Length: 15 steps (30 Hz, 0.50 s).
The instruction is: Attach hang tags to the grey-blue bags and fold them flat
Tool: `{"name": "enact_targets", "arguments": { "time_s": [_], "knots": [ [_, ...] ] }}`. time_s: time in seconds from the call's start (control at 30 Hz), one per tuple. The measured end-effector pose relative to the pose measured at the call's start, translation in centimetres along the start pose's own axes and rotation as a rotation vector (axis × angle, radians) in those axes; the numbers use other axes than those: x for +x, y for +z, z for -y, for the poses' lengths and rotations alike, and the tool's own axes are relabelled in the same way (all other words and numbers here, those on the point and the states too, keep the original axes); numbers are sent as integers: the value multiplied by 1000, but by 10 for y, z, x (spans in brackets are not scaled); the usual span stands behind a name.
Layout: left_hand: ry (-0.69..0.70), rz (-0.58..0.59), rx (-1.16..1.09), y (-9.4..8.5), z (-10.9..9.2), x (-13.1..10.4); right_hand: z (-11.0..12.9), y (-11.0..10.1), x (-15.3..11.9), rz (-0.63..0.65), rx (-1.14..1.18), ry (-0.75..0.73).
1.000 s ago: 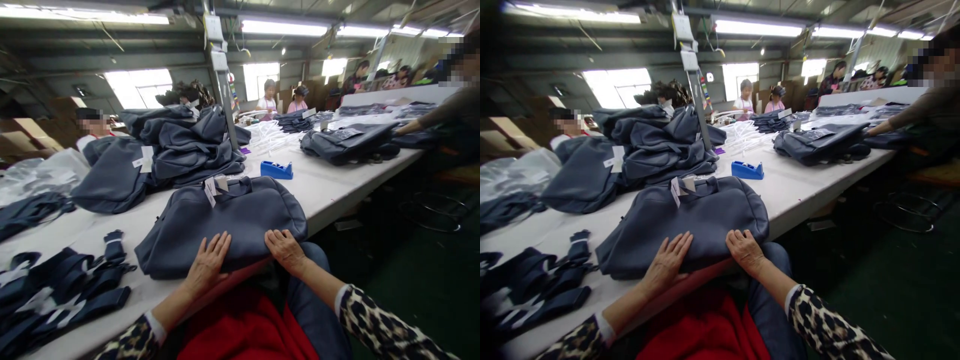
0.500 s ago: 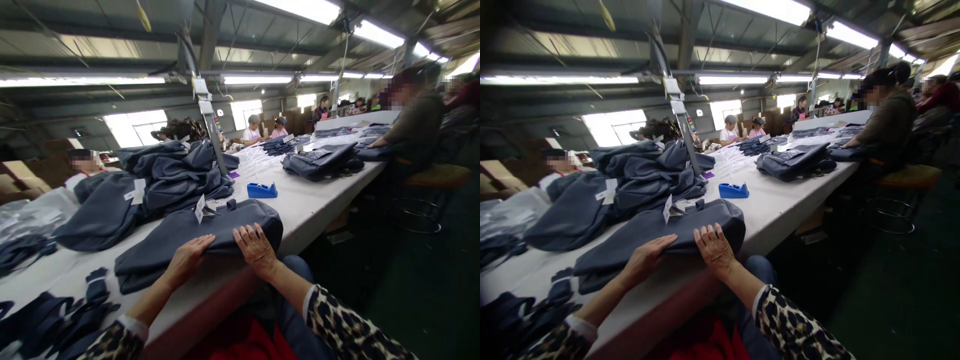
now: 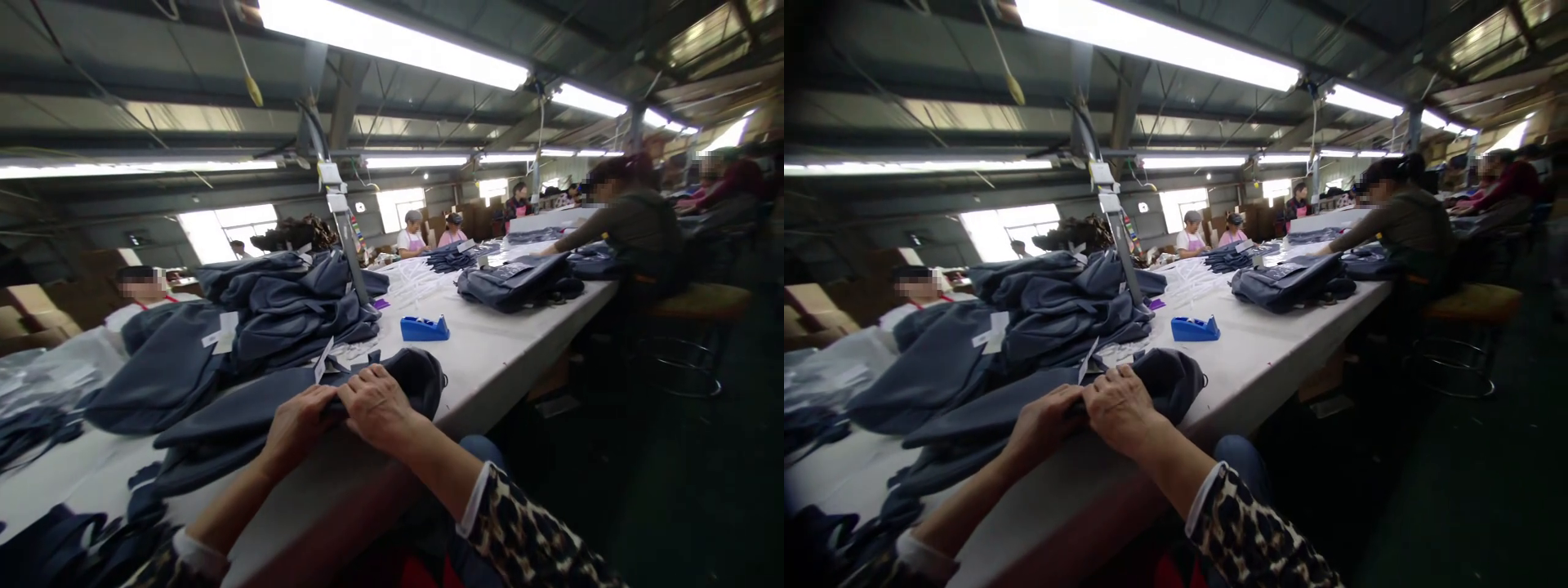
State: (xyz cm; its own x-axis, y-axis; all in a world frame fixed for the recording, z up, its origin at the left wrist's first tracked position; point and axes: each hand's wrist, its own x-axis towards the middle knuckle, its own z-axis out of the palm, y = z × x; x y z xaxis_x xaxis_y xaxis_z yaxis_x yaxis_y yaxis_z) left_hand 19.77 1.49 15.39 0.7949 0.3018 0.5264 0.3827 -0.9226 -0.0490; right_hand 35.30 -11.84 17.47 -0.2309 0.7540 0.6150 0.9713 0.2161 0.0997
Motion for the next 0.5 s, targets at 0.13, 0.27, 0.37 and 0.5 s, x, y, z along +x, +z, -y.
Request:
{"name": "enact_targets", "arguments": {
  "time_s": [0.13,0.27,0.37,0.5],
  "knots": [
    [-90,-97,-221,-22,49,-21,-18,-36,-37,-415,360,89],
    [-300,-187,-465,-51,87,-52,-56,-26,-77,-697,733,694],
    [-429,-214,-574,-60,97,-79,-60,4,-87,-499,880,846],
    [-515,-237,-579,-59,94,-103,-30,30,-82,-266,927,782]
  ]
}}
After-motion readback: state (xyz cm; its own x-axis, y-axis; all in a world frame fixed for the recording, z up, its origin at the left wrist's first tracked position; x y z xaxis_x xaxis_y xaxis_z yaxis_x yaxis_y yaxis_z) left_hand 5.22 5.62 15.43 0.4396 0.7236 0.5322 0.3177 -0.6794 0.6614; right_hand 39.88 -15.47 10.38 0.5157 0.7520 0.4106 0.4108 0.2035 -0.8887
